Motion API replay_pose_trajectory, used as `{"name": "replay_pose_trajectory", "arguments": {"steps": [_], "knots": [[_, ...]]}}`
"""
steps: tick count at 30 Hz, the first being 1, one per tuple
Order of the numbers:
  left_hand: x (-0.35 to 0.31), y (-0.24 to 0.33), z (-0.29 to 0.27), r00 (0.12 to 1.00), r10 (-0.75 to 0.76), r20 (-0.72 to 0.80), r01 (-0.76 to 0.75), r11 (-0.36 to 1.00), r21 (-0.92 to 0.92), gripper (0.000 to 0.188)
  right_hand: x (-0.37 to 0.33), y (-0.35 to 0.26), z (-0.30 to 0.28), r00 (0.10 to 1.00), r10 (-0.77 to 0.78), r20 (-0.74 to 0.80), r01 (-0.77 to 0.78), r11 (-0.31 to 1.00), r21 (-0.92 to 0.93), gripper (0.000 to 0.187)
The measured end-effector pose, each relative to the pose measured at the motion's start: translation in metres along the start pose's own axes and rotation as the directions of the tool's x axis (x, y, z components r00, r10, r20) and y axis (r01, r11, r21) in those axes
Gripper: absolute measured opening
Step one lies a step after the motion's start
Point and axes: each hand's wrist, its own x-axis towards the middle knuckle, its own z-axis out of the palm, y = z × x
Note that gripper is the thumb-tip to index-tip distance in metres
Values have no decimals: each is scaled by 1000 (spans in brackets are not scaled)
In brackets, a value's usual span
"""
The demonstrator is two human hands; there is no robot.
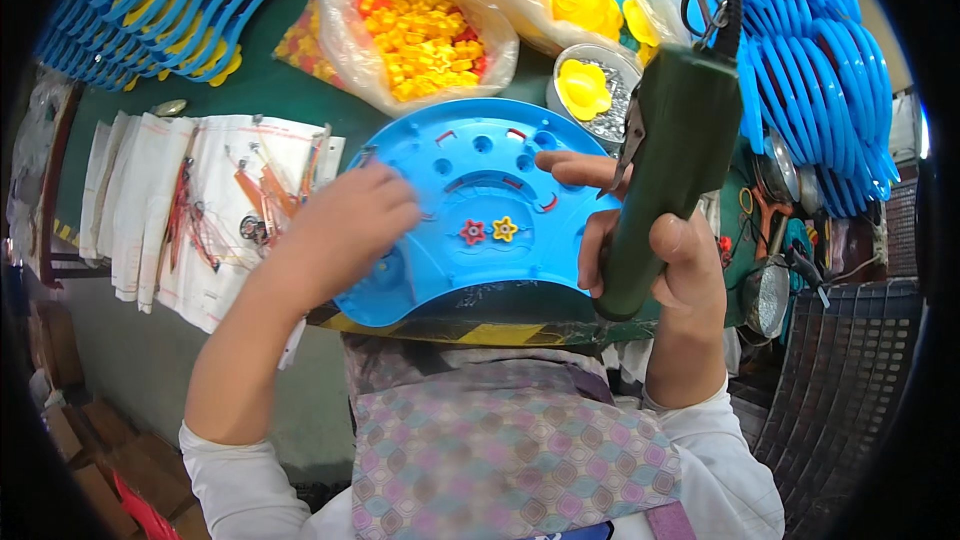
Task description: The person uses a green electric screwdriver to fasten screws into a blue plastic base, then uses a hot glue gun to apply glue to the same base. They handle wires and small plastic pieces during the process.
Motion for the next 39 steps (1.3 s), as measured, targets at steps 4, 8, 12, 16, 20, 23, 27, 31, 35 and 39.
{"name": "replay_pose_trajectory", "arguments": {"steps": [4, 8, 12, 16, 20, 23, 27, 31, 35, 39], "knots": [[-4, -3, -20, 968, -249, 26, 235, 868, -437, 20, -7, -11, -8, 992, 70, -104, -47, 977, 206, 82], [3, 6, -15, 835, -524, 169, 419, 406, -812, 17, 1, -12, -9, 973, 230, 16, -229, 954, 196, 76], [17, 21, -2, 815, -511, 274, 418, 191, -888, 22, 10, 1, -14, 905, 390, 172, -412, 903, 119, 65], [21, 30, 6, 814, -512, 273, 473, 314, -823, 27, 11, 11, -15, 895, 399, 199, -428, 894, 134, 58], [30, 60, 19, 828, -542, -146, 313, 661, -682, 26, 9, 8, -13, 904, 404, 140, -421, 900, 114, 59], [32, 64, 36, 837, -388, -386, 207, 877, -433, 24, 7, 9, -17, 898, 418, 135, -432, 898, 89, 60], [29, 59, 47, 846, -427, -320, 297, 875, -381, 21, 7, 2, -15, 954, 296, 50, -300, 942, 150, 62], [37, 58, 53, 886, -392, -248, 331, 908, -257, 19, 6, 13, -12, 991, 13, -130, 40, 917, 397, 81], [36, 58, 64, 885, -390, -255, 336, 913, -231, 20, 16, 43, 6, 879, -366, -305, 436, 877, 205, 104], [34, 56, 66, 876, -413, -249, 341, 896, -285, 20, 14, 45, 17, 924, -305, -229, 328, 942, 67, 110]]}}
